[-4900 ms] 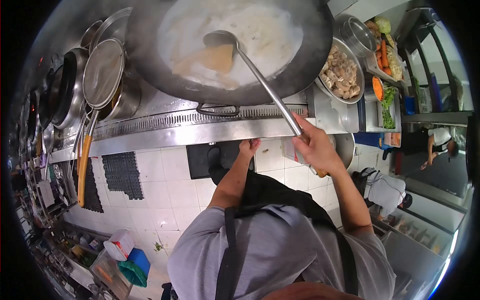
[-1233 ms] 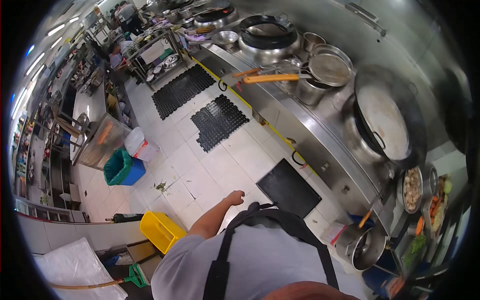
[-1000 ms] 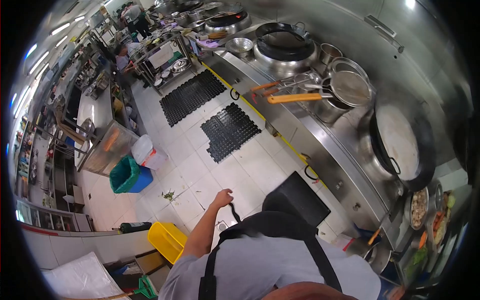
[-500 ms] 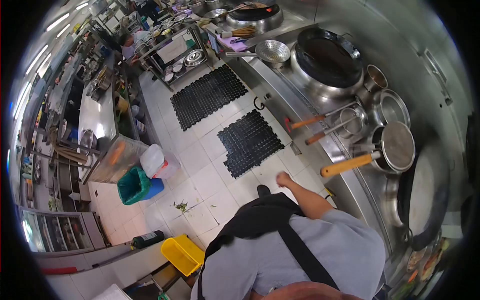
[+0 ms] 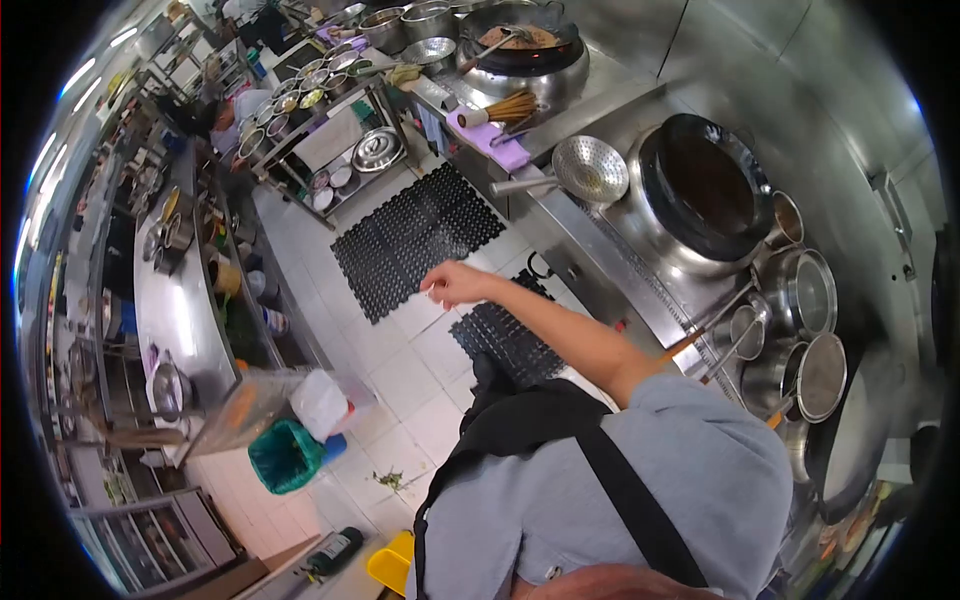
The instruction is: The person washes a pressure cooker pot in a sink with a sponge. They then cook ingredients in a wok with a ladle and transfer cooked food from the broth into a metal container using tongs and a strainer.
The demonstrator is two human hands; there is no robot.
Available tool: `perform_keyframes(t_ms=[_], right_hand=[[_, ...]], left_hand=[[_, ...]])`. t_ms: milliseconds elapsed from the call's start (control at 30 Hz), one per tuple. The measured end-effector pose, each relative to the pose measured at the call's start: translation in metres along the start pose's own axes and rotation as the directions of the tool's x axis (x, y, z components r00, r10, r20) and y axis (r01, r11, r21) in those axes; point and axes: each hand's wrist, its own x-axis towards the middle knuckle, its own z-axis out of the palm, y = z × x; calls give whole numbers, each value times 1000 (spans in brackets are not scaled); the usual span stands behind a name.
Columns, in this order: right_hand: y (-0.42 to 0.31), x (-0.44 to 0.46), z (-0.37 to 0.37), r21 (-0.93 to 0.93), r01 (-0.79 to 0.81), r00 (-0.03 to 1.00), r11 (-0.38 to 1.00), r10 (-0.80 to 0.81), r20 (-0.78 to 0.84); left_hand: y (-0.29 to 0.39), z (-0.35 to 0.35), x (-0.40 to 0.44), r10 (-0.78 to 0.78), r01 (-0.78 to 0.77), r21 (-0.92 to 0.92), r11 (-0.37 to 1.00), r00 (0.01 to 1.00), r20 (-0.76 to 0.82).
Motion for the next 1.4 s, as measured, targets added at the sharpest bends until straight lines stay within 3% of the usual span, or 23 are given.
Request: perform_keyframes(t_ms=[67, 200, 267, 367, 500, 533, 600, 633, 667, 733, 767, 800, 867, 1000, 1067, 1167, 1233, 1300, 1333, 1400], right_hand=[[-33, 24, -57, 29, 43, 988, 999, -39, -147], [-60, 65, -180, 192, 71, 891, 979, 24, -454], [-72, 80, -239, 101, 2, 797, 995, 60, -601], [-57, 131, -338, 171, -19, 615, 985, 146, -775], [-43, 203, -428, 256, -16, 367, 967, 243, -898], [-33, 220, -454, 333, -15, 381, 943, 313, -870], [-19, 259, -485, 367, -62, 260, 928, 370, -892], [-17, 266, -503, 439, -56, 378, 897, 426, -822], [-8, 284, -518, 474, -25, 349, 880, 452, -821], [28, 324, -540, 437, 24, 286, 899, 412, -865], [19, 326, -535, 569, 169, 330, 805, 498, -802], [15, 329, -535, 611, 197, 288, 767, 550, -784], [30, 335, -541, 472, 18, 133, 881, 466, -875], [31, 298, -533, 360, 98, 77, 928, 354, -932], [13, 282, -544, 270, -176, -122, 947, 251, -960], [10, 267, -588, 248, -449, -134, 858, 210, -968], [9, 283, -605, 280, -480, -197, 832, 209, -958], [12, 300, -616, 308, -500, -248, 809, 207, -946], [8, 309, -619, 370, -354, -201, 859, 317, -927], [0, 326, -610, 502, -39, -53, 864, 500, -865]], left_hand=[[39, -40, 36, -1, 0, 13, 1000, 1000, 11], [175, -131, 138, 49, -61, -203, 977, 997, -62], [279, -159, 173, 141, -185, -220, 958, 969, -202], [435, -179, 210, 392, -432, -210, 877, 896, -207], [539, -174, 242, 544, -552, -64, 831, 832, -109], [551, -171, 244, 518, -522, -72, 850, 852, -72], [550, -174, 265, 435, -434, -24, 901, 899, 55], [512, -185, 305, 424, -420, -55, 906, 899, 109], [482, -193, 337, 411, -403, -84, 912, 897, 163], [479, -204, 325, 261, -279, 108, 954, 952, 159], [481, -206, 321, 197, -224, 177, 959, 968, 154], [487, -210, 317, 146, -175, 210, 962, 979, 145], [506, -221, 319, 88, -121, 245, 962, 986, 141], [564, -251, 360, 43, -93, 299, 950, 985, 169], [601, -267, 396, 50, -118, 329, 937, 977, 207], [669, -301, 468, 117, -220, 343, 913, 948, 296], [718, -322, 523, 200, -313, 280, 907, 909, 366], [780, -339, 582, 305, -372, 90, 924, 858, 413], [818, -342, 604, 353, -379, -24, 925, 833, 427], [914, -332, 611, 309, -235, -244, 941, 888, 340]])
